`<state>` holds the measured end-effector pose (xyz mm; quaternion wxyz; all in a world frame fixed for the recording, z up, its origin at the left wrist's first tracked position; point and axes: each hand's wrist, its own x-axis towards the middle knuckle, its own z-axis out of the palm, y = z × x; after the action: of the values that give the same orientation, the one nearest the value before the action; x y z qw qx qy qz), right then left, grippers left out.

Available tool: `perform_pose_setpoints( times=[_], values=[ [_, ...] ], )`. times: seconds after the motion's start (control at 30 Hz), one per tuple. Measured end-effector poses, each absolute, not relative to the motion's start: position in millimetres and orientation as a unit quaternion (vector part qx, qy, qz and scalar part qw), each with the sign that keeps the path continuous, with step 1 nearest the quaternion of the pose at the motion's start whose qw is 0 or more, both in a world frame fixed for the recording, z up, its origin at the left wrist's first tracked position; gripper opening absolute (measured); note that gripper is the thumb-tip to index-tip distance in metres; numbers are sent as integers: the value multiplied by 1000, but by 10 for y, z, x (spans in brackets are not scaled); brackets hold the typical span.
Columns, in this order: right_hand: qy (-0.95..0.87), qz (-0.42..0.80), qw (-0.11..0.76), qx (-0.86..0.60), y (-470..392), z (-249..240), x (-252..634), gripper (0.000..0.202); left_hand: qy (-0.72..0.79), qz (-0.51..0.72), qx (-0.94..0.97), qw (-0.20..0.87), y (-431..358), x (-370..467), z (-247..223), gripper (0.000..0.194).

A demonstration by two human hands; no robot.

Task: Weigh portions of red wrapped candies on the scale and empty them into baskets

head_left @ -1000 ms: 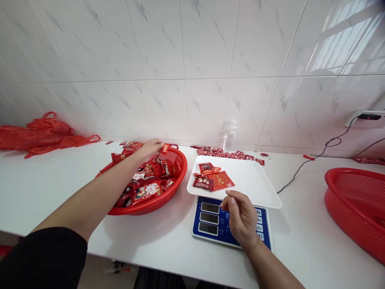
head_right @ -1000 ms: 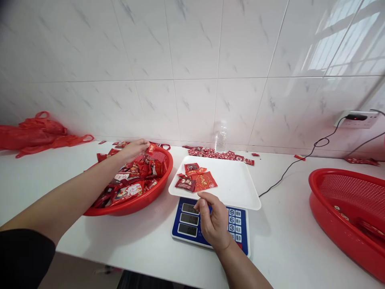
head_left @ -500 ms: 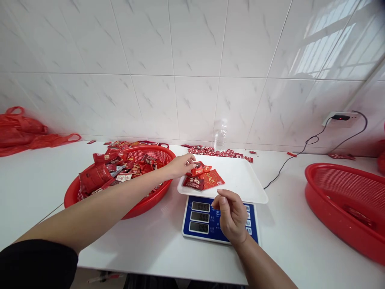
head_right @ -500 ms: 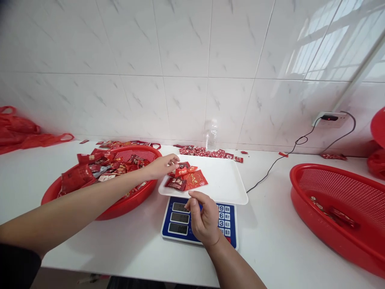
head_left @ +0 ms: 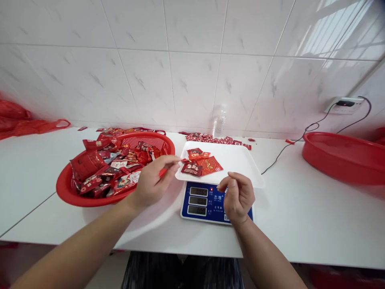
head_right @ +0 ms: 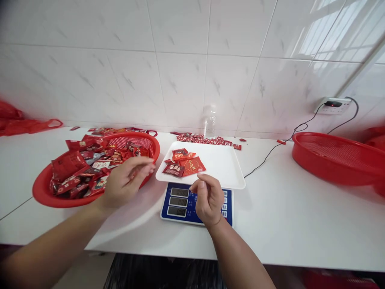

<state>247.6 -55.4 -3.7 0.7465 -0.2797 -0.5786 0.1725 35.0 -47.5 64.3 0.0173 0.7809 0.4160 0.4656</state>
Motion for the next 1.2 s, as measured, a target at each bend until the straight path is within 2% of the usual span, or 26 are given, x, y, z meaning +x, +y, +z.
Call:
perform_pose_setpoints(
  times=[0.17, 0.27, 0.4, 0.57, 0.8, 0.93, 1.1, 1.2],
  values=[
    [-552, 179, 757, -299, -538, 12, 2476, 15, 360, 497, 787, -59, -703, 231, -29, 16],
    [-561, 180, 754, -291, -534, -6, 2458, 15, 418, 485, 767, -51, -679, 202, -229, 14],
    [-563, 167, 746, -314, -544, -19, 2452, 16, 484, 467, 741, 5, -648, 177, -270, 20],
    [-544, 177, 758, -313, -538, 37, 2453, 16, 465, 479, 740, 83, -651, 165, -291, 22],
    [-562, 240, 696, -378, -368, 214, 2494, 27, 467, 480, 732, 123, -671, 135, -254, 23],
    [-633, 245, 602, -420, -175, 316, 2574, 28, 454, 480, 742, 111, -686, 125, -228, 21],
    [-778, 133, 383, -479, 93, 367, 2687, 36, 439, 481, 753, 99, -665, 114, -233, 20],
    [-808, 131, 284, -499, 236, 362, 2711, 47, 435, 480, 755, 103, -647, 107, -231, 20]
  ],
)
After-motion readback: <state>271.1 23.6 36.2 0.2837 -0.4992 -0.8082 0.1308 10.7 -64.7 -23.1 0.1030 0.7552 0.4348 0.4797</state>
